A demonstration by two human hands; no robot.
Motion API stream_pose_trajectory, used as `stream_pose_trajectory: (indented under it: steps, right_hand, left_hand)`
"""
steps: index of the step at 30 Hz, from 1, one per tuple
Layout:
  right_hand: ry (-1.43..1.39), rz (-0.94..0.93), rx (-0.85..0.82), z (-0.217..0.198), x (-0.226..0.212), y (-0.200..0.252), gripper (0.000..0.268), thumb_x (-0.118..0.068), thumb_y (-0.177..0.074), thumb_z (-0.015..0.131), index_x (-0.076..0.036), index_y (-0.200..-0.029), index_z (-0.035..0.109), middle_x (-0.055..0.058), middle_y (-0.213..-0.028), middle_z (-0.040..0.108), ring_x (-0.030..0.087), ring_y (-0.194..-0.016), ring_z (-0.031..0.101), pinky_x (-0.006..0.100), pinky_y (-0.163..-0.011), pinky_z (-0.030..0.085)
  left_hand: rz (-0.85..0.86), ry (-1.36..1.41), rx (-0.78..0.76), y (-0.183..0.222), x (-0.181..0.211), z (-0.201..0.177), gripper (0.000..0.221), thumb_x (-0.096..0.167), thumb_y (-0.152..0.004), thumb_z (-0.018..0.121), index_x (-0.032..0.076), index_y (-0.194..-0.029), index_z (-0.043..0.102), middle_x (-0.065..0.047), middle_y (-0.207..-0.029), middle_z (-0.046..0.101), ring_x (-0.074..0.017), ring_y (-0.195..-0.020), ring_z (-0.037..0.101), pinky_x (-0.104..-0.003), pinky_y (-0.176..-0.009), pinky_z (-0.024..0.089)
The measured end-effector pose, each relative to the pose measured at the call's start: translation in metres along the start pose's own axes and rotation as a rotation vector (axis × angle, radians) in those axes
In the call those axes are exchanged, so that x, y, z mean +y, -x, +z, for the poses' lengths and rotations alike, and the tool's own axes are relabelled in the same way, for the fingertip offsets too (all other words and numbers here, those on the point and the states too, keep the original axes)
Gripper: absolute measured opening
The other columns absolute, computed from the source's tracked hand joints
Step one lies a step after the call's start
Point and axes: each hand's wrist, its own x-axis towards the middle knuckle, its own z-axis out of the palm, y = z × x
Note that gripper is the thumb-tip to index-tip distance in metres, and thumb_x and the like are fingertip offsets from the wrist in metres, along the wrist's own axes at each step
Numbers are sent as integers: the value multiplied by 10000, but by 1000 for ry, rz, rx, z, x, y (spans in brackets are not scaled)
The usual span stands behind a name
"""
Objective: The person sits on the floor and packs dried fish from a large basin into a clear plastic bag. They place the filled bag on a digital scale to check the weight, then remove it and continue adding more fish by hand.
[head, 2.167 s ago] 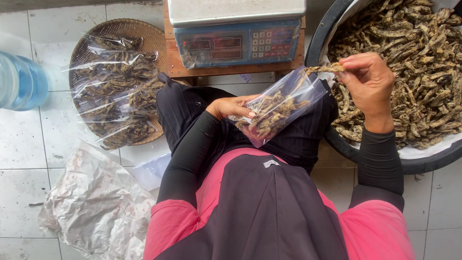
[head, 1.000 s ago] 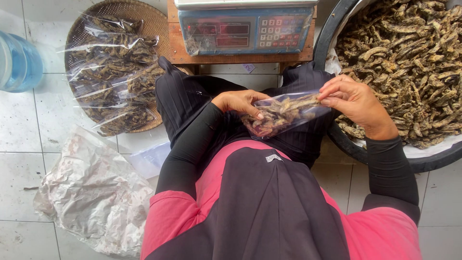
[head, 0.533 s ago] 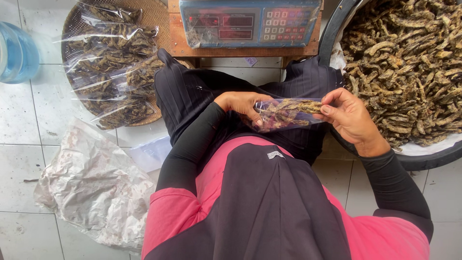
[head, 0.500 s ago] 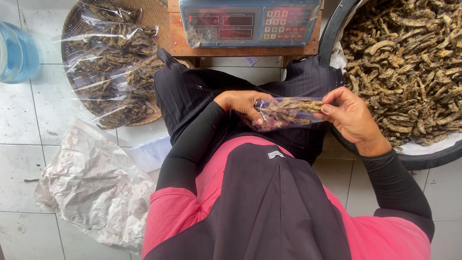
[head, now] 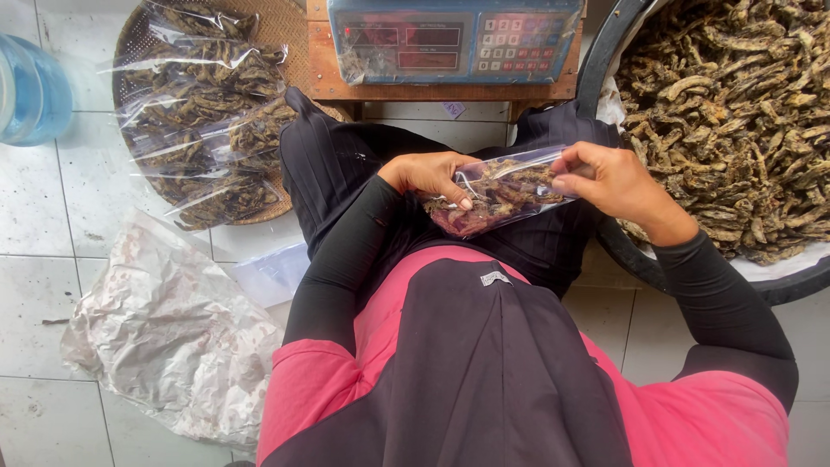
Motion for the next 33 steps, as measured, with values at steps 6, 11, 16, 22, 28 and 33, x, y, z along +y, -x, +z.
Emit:
stream_pose_trajectory:
  steps: [6,11,16,22,28,33]
  right_hand:
    - [312,53,-167,2,5,-10,305,-226,-918,804,-34,-1130,696,134,-911,731,240,-795,713,360,-719,560]
    - [418,-226,-164,6,4,-18,302,-240,-908,776,0,-1079,711,185,-1014,714,370,-912,678,408,-801,547]
    - [273,-358,-101,-7,-6,-10,242,-151,-902,725,-6,-1094,709,159,-1078,733,293,-965,705,374,-835,545]
    - [151,97,-84,-22,-8,8,235,-138,-935,718,-11,-1129,678,90,-976,748,160,-881,695,321,-778,556]
    - [-406,38,52,-21,-10,18,257,12,-981,612,45,-1236,591,93,-1146,700,151,-1023,689,286,-935,585]
    - [-489,44,-44,-11,-10,11,373,66,-917,604,36,-1287,562,108,-1189,685,167,-1042,685,321,-943,584]
  left_hand:
    - [-41,114,-54,-9,-3,2,750,74,-825,860,-27,-1478,504,-83,-1299,685,-138,-1151,642,-291,-1008,536]
    - [-111,157,-32,-11,-2,3,799,84,-782,871,-12,-1476,488,-97,-1289,685,-159,-1138,652,-314,-986,546]
    - [-28,-49,-14,-13,-6,-5,803,148,-775,904,-17,-1466,530,-92,-1330,679,-155,-1199,628,-290,-1054,494]
    - [-52,-147,17,-16,-9,-10,769,168,-768,909,-23,-1431,569,-93,-1293,700,-147,-1152,640,-282,-1018,502]
    - [-28,-57,-18,-10,0,-8,766,152,-779,892,-11,-1444,550,-65,-1292,698,-130,-1144,643,-277,-1021,514]
    - [-14,-39,-33,-11,3,-5,769,130,-767,895,-6,-1439,546,-67,-1285,705,-134,-1155,651,-276,-1027,519]
